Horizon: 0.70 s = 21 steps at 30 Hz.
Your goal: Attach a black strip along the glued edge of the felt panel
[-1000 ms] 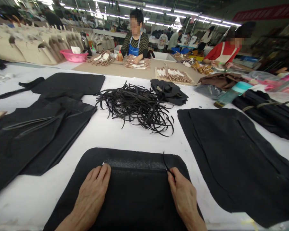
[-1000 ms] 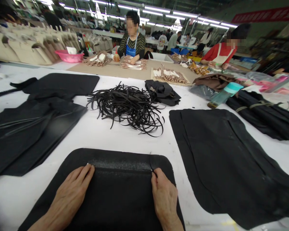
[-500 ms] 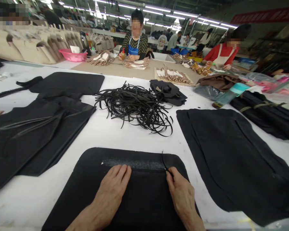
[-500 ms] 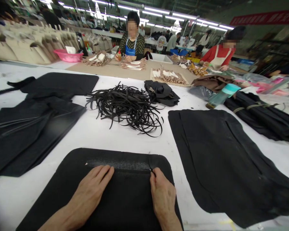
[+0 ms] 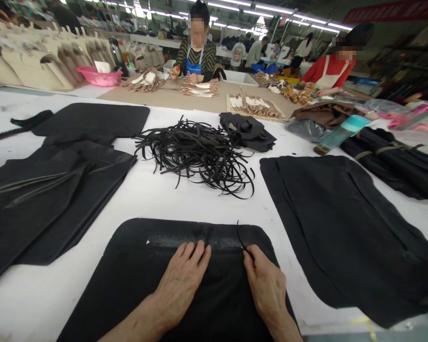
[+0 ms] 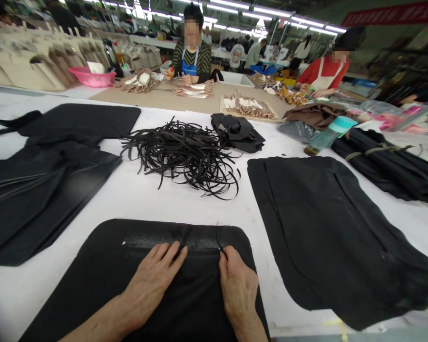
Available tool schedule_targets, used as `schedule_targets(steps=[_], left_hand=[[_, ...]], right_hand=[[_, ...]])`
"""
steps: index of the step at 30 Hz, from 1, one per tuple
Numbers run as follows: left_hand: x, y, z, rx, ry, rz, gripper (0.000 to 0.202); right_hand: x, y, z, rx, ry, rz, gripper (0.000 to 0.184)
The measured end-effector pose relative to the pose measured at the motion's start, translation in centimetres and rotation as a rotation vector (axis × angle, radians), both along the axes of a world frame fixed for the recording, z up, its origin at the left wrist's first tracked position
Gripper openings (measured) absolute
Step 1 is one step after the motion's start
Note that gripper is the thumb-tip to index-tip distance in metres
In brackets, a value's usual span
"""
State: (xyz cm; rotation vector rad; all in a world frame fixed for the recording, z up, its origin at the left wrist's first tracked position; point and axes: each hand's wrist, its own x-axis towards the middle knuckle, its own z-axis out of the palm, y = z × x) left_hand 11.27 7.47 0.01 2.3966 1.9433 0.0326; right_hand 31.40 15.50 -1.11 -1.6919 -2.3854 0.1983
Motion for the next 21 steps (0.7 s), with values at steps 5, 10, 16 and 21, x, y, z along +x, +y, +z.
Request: schedule_targets(steps=[5, 10, 16, 21], left_hand=[[-1.6, -0.9, -0.4, 0.051, 0.009, 0.007, 0.059], [-3.9, -2.0, -0.3, 0.213, 0.055, 0.006, 0.055], [-7.0, -4.5, -0.4, 0.306, 0.064, 0.143, 0.055], [-9.6, -6.5, -0.4, 0.304, 0.181, 0.123, 0.055]], right_hand=[[0.2, -0.1, -0.5, 0.016, 0.0, -0.016, 0.027], [0.2, -0.2, -0.6, 0.039, 0.002, -0.017, 0.029], [0.1, -0.2, -0.4, 0.047, -0.022, -0.01, 0.028], [0.0, -0.2, -0.4, 0.075, -0.036, -0.007, 0.026]])
